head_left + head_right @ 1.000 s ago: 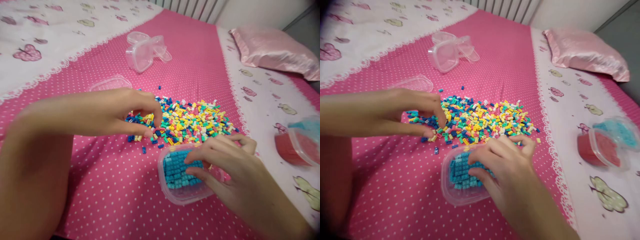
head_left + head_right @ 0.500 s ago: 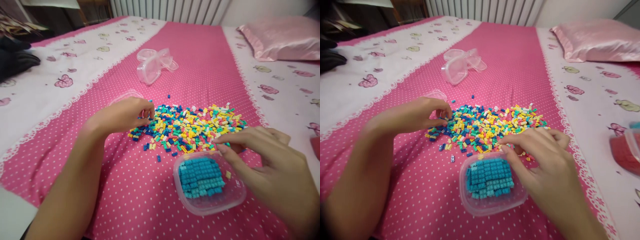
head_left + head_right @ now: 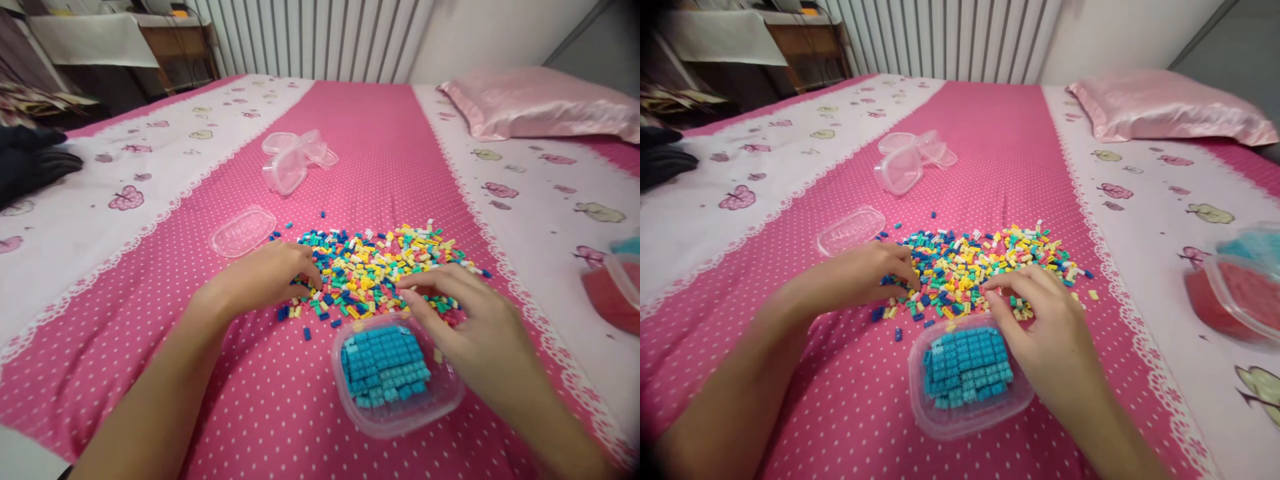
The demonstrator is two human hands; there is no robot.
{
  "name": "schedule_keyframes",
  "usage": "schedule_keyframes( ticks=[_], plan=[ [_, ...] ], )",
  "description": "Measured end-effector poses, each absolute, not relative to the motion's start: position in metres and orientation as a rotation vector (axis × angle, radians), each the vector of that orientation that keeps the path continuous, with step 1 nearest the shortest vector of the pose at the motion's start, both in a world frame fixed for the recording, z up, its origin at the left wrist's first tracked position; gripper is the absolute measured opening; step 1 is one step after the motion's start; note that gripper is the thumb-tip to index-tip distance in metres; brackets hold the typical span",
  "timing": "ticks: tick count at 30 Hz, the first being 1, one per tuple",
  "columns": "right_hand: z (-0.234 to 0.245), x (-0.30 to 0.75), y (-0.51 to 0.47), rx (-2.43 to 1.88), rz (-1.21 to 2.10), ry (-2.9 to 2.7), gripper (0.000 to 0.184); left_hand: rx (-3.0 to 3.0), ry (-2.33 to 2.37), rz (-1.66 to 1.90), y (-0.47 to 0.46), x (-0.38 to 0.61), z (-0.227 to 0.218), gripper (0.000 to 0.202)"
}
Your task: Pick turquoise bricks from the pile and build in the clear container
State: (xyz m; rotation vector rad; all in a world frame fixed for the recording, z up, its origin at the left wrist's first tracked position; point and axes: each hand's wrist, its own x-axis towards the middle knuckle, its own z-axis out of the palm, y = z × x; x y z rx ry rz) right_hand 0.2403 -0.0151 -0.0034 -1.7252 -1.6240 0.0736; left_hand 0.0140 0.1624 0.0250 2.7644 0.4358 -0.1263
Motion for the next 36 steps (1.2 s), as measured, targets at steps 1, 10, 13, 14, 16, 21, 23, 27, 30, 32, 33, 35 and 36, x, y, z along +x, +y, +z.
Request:
schedule_keyframes(
  ticks=[1,10,13,14,16,21,23,27,30,32,33,35,36],
  plan=[
    [-0.003,0.24,-0.015,-1.726,0.078,-1.617,0.007,2.773,0.465,-0.137,0.162,0.014,0.024,0.013],
    [-0.001,0.235,-0.012,-1.708,0.151,-1.591,0.01,2.861,0.757,-0.244,0.158,0.014,0.032,0.009],
    [0.0,0.234,-0.013,-1.697,0.187,-1.586,0.012,2.876,0.729,-0.207,0.156,0.014,0.029,0.007],
    [0.0,0.233,-0.013,-1.693,0.184,-1.581,0.012,2.875,0.715,-0.192,0.156,0.015,0.027,0.007],
    [0.002,0.234,-0.013,-1.691,0.171,-1.575,0.012,2.872,0.673,-0.168,0.157,0.014,0.025,0.009],
    [0.007,0.234,-0.013,-1.722,0.15,-1.578,0.013,2.883,0.606,-0.122,0.16,0.015,0.021,0.013],
    [0.008,0.233,-0.013,-1.728,0.133,-1.574,0.013,2.897,0.602,-0.126,0.161,0.016,0.02,0.013],
    [0.009,0.234,-0.013,-1.72,0.126,-1.58,0.012,2.927,0.602,-0.147,0.163,0.016,0.019,0.013],
    [0.01,0.236,-0.014,-1.7,0.129,-1.565,0.011,2.929,0.584,-0.064,0.163,0.014,0.024,0.011],
    [0.013,0.235,-0.016,-1.675,0.103,-1.569,0.01,2.881,0.52,0.055,0.16,0.015,0.031,0.009],
    [0.015,0.234,-0.017,-1.653,0.086,-1.584,0.01,2.836,0.467,0.114,0.156,0.017,0.035,0.008],
    [0.019,0.231,-0.019,-1.592,0.071,-1.626,0.008,2.702,0.309,0.192,0.145,0.022,0.041,0.008],
    [0.022,0.228,-0.021,-1.564,0.088,-1.647,0.008,2.627,0.225,0.201,0.139,0.026,0.043,0.007]
  ],
)
